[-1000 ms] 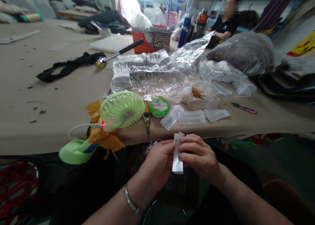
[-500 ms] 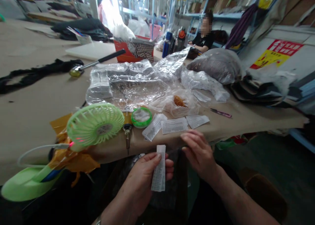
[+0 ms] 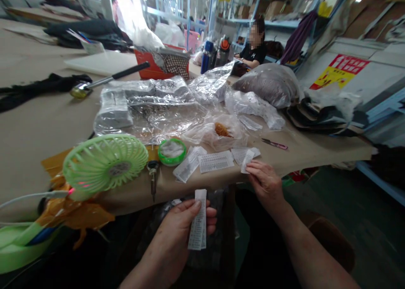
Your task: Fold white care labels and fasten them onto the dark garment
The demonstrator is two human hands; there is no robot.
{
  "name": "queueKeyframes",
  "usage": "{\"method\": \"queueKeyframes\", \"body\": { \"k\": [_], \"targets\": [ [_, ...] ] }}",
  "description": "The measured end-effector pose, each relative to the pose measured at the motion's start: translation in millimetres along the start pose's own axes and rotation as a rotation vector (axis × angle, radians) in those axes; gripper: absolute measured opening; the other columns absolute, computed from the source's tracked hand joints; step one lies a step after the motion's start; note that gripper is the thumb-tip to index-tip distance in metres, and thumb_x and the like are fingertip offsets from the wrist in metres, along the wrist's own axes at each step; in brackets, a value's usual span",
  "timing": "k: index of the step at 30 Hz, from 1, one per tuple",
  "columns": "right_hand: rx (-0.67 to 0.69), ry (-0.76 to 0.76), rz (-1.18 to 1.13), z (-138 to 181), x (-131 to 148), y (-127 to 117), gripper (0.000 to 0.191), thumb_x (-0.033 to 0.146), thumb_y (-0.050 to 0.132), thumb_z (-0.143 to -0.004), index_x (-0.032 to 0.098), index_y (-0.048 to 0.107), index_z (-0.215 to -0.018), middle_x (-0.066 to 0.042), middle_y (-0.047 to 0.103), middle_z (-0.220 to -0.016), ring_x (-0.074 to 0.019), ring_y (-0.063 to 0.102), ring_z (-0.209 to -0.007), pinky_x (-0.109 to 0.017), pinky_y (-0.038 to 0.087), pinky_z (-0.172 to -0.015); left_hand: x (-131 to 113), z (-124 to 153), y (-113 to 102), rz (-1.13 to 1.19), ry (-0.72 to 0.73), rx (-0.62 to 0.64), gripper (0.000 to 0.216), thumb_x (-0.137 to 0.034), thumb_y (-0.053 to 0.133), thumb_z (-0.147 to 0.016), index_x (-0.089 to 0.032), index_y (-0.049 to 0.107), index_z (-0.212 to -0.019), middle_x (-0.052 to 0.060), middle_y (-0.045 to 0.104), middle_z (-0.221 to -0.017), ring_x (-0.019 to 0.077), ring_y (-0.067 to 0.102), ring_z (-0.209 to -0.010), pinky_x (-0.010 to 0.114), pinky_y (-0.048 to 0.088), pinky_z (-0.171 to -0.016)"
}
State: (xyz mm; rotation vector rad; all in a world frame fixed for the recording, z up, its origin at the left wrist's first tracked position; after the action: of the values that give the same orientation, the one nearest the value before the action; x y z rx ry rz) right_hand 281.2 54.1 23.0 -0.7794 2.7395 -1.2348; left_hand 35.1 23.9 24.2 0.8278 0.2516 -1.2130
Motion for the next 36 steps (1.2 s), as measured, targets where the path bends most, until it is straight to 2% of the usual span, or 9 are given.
{"method": "queueKeyframes", "body": {
  "k": [4,6,9,12,16,24,31,34,36],
  "targets": [
    [-0.108,0.01,-0.186,0,34,-5,0.023,0.009,0.059,-0.082,0.022,0.064,-0.1,-0.007,0.068,-0.099,-0.0233,0.061,-0.105,-0.045,0.05,-0.091,3,1,2,0.037,0.019,0.027,0.009,-0.016,0.059,-0.082,-0.009,0.063,-0.083,0.01,0.071,-0.069,0.0164,0.065,-0.055,0.028,0.054,-0.056],
    [-0.046,-0.086,-0.338,0,66,-3,0.026,0.008,0.059,-0.081,0.022,0.063,-0.103,-0.007,0.068,-0.101,-0.0249,0.06,-0.108,-0.047,0.05,-0.091,5,1,3,0.08,0.017,0.05,0.01,-0.017,0.059,-0.082,-0.009,0.064,-0.084,0.009,0.07,-0.069,0.0153,0.064,-0.053,0.028,0.053,-0.055],
    [0.058,-0.234,-0.471,3,110,8,0.019,0.012,0.059,-0.083,0.02,0.064,-0.1,-0.008,0.07,-0.097,-0.0241,0.061,-0.106,-0.045,0.051,-0.089,5,2,3,0.172,0.075,0.113,0.009,-0.016,0.066,-0.075,-0.008,0.066,-0.079,0.007,0.068,-0.066,0.0117,0.06,-0.052,0.02,0.046,-0.049],
    [0.109,-0.32,-0.486,9,132,22,0.016,0.01,0.055,-0.086,0.017,0.066,-0.095,-0.008,0.071,-0.093,-0.0216,0.061,-0.106,-0.042,0.05,-0.091,4,4,-2,0.283,0.142,0.099,0.01,-0.014,0.073,-0.065,-0.009,0.065,-0.068,0.003,0.064,-0.062,0.0085,0.057,-0.052,0.016,0.04,-0.047],
    [0.175,-0.369,-0.476,14,136,30,0.016,0.009,0.054,-0.086,0.014,0.066,-0.095,-0.009,0.071,-0.096,-0.0213,0.06,-0.109,-0.041,0.048,-0.096,5,5,-10,0.351,0.142,0.028,0.007,-0.01,0.071,-0.064,-0.01,0.064,-0.063,0.001,0.062,-0.058,0.008,0.055,-0.051,0.017,0.039,-0.047],
    [0.238,-0.439,-0.42,9,134,28,0.017,0.01,0.052,-0.087,0.016,0.065,-0.098,-0.007,0.071,-0.102,-0.0212,0.059,-0.112,-0.041,0.047,-0.099,3,6,-12,0.369,0.14,0.046,0.01,-0.009,0.073,-0.061,-0.009,0.063,-0.064,0.001,0.063,-0.061,0.0072,0.055,-0.053,0.016,0.039,-0.049],
    [0.287,-0.425,-0.467,5,136,25,0.018,0.011,0.053,-0.087,0.018,0.064,-0.099,-0.007,0.072,-0.102,-0.0214,0.059,-0.112,-0.043,0.048,-0.097,6,8,-10,0.336,0.126,0.194,0.015,-0.02,0.075,-0.067,-0.007,0.066,-0.069,0.003,0.063,-0.061,0.0068,0.055,-0.052,0.016,0.04,-0.048],
    [0.263,-0.355,-0.559,5,134,18,0.022,0.015,0.06,-0.084,0.018,0.062,-0.106,-0.008,0.071,-0.101,-0.0234,0.059,-0.11,-0.043,0.05,-0.094,7,9,-13,0.281,0.107,0.192,0.014,-0.02,0.072,-0.071,-0.008,0.067,-0.073,0.004,0.064,-0.064,0.0082,0.057,-0.053,0.016,0.041,-0.047],
    [0.207,-0.164,-0.674,5,125,16,0.023,0.02,0.064,-0.082,0.019,0.062,-0.105,-0.008,0.069,-0.101,-0.0251,0.059,-0.109,-0.044,0.05,-0.093,6,12,-15,0.222,0.076,0.184,0.016,-0.024,0.067,-0.076,-0.009,0.066,-0.081,0.005,0.065,-0.066,0.0105,0.059,-0.052,0.02,0.045,-0.049]
  ]
}}
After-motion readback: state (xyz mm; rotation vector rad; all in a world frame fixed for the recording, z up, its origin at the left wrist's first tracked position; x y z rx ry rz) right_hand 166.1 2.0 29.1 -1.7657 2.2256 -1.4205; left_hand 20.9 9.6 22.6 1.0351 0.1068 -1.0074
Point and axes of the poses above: each hand's wrist, its own z-axis away from the middle knuckle, its own y-axis out of the palm, x = y × z, the point moved 2 cm from there along -z, towards the middle knuckle
